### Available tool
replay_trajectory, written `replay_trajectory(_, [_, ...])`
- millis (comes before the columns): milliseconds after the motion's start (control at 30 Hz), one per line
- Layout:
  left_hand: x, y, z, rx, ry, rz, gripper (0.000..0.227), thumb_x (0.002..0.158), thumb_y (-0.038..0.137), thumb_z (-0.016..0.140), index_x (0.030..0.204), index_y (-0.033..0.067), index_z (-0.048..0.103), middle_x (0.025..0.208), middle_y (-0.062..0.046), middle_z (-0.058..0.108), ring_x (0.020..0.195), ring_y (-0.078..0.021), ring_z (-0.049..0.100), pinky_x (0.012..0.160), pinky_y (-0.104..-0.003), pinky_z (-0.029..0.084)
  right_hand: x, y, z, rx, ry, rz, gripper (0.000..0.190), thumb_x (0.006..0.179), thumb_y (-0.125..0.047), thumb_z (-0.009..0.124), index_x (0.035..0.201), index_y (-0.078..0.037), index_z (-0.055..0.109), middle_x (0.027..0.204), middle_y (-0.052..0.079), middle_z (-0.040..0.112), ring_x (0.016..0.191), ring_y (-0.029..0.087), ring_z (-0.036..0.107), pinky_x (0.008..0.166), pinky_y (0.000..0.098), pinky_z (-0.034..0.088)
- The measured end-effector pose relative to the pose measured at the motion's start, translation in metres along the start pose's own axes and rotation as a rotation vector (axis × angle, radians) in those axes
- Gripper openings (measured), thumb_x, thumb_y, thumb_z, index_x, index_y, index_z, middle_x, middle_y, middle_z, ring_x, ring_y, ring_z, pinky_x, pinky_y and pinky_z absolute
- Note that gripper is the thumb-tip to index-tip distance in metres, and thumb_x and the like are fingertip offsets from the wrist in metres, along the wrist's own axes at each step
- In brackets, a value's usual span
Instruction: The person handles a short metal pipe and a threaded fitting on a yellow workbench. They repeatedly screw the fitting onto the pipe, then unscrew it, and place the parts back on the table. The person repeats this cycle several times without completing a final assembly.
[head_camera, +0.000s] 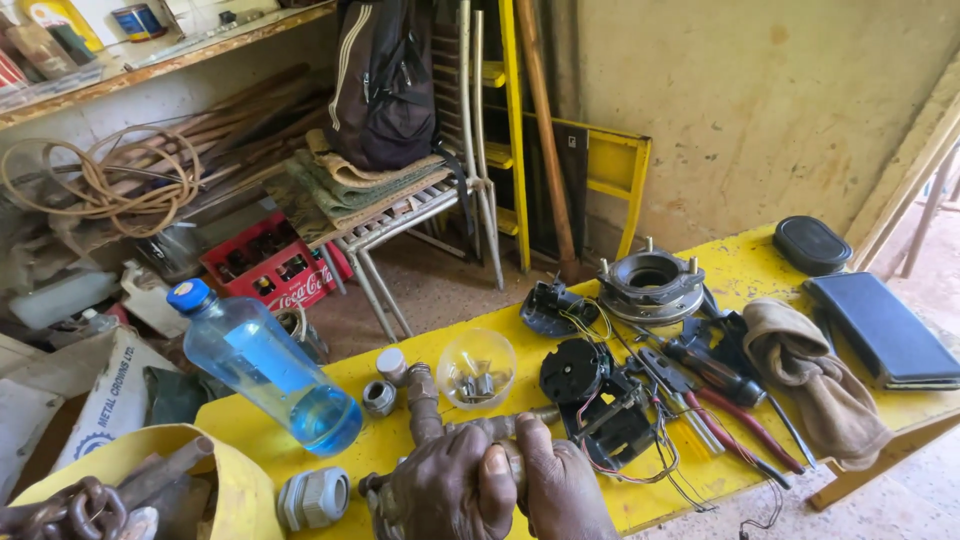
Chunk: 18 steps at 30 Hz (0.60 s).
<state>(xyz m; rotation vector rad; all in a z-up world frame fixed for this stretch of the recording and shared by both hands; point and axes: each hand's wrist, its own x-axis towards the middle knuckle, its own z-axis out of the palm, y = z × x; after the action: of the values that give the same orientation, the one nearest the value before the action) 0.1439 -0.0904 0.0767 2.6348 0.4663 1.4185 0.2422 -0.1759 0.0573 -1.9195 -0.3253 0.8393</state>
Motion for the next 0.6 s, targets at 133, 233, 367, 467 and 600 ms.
replay_trajectory(133, [-0.003,0.005,0.019,-0.176,-0.046,-0.249,0.05,0.101,0.039,0.038,0.066,0.0154,0.065,0.068,-0.008,0.076,0.143,-0.0449,0.053,0.074,-0.049,0.056,0.004,0.004,-0.002,0.154,0.265,-0.183,0.063,0.103,-0.049,0.054,0.056,-0.007,0.043,0.055,0.007,0.046,0.059,0.021,0.046,0.061,0.0436,0.04])
replay_trajectory(233, [0.01,0.014,0.017,-0.284,-0.087,-0.371,0.065,0.102,0.042,0.032,0.068,0.0144,0.079,0.082,-0.01,0.087,0.168,-0.0461,0.022,0.112,-0.047,0.044,-0.001,-0.004,-0.015,-0.036,0.373,-0.479,0.068,0.101,-0.054,0.042,0.049,-0.012,0.054,0.049,0.001,0.059,0.05,0.018,0.057,0.055,0.0395,0.042])
replay_trajectory(367, [0.025,0.023,0.014,-0.35,-0.195,-0.429,0.077,0.102,0.037,0.026,0.06,0.0157,0.086,0.054,-0.004,0.086,0.157,-0.031,0.033,0.133,-0.05,-0.001,0.002,-0.011,-0.024,-0.219,0.509,-0.979,0.067,0.106,-0.047,0.031,0.05,-0.017,0.051,0.049,-0.003,0.054,0.044,0.017,0.057,0.047,0.0379,0.041])
replay_trajectory(467, [0.012,0.017,0.02,-0.398,-0.336,-0.847,0.069,0.098,0.048,0.038,0.076,0.0156,0.095,0.084,-0.01,0.094,0.157,-0.0119,0.05,0.116,-0.032,0.05,0.008,0.002,-0.02,-0.249,0.475,-0.849,0.065,0.105,-0.053,0.03,0.054,-0.018,0.049,0.052,-0.003,0.055,0.048,0.018,0.058,0.052,0.0387,0.042])
replay_trajectory(600, [-0.003,0.008,0.019,-0.16,-0.279,-0.618,0.074,0.096,0.058,0.034,0.079,0.0197,0.094,0.175,-0.018,0.031,0.137,-0.0265,0.062,0.076,-0.061,0.057,-0.004,-0.018,-0.027,-0.166,0.147,-0.284,0.064,0.101,-0.048,0.042,0.056,-0.008,0.061,0.056,0.005,0.074,0.054,0.017,0.067,0.063,0.0364,0.049])
